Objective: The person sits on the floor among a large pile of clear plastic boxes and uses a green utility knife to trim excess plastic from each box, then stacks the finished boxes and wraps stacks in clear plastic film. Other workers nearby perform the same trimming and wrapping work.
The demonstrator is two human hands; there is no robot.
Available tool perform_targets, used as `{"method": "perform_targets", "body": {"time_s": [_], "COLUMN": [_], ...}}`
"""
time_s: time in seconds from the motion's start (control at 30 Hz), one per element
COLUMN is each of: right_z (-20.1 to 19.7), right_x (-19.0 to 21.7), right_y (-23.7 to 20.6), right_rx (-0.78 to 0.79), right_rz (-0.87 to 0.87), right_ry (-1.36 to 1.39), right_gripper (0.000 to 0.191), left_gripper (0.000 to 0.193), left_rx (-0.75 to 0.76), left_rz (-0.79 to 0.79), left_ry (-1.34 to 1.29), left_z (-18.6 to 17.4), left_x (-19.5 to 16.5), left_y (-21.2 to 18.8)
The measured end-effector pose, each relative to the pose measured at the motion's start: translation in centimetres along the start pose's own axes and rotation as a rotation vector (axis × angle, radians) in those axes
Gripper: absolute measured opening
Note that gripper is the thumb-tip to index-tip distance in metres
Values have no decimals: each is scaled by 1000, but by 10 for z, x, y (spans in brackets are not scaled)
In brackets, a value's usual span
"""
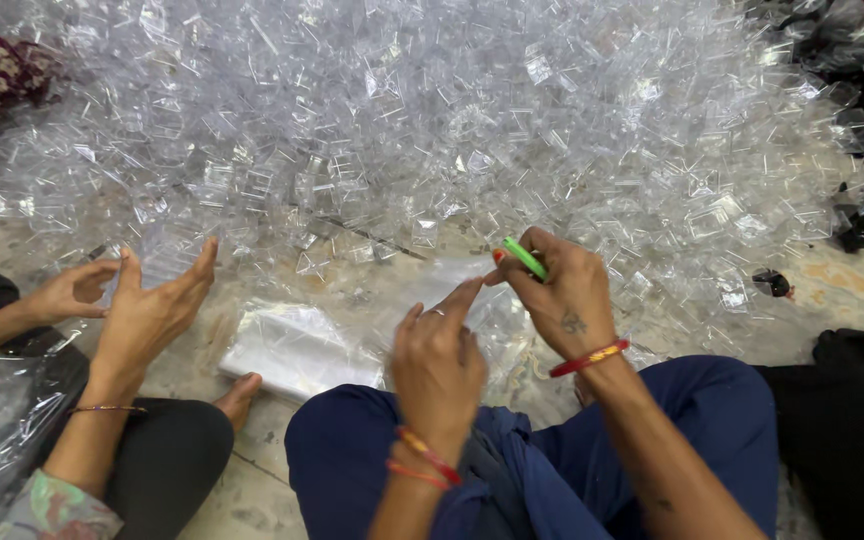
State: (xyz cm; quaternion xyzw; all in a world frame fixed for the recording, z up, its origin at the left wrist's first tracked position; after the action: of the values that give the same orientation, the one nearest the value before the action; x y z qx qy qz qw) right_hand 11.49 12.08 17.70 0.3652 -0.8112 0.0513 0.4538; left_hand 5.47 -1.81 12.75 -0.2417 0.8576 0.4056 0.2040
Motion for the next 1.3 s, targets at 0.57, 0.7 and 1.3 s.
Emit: {"method": "perform_targets", "body": {"time_s": [0.57, 0.7, 1.3], "right_z": [-86, -104, -110], "right_x": [-28, -37, -105], "right_y": [8, 3, 23], "right_rx": [220, 372, 202], "right_rz": [-518, -507, -192], "right_ry": [-754, -721, -76], "right_gripper": [34, 31, 26], "left_gripper": [17, 31, 34], "left_rx": [218, 439, 227], "left_rz": [385, 360, 343], "left_ry": [244, 486, 211], "left_z": [-46, -51, -83], "left_x": [40, 37, 16], "left_y": [65, 78, 75]}}
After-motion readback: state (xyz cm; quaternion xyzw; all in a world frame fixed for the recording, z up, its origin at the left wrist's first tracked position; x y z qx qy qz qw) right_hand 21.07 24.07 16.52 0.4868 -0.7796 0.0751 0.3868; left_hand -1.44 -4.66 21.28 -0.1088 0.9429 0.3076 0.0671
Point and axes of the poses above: each hand's wrist, its own y-axis towards the middle knuckle, its own z-axis out of the palm, x = y × z, the point moved 2 cm from there along y, towards the middle knuckle, and after that the axes turned 5 degrees about z, right-handed, at the moved point
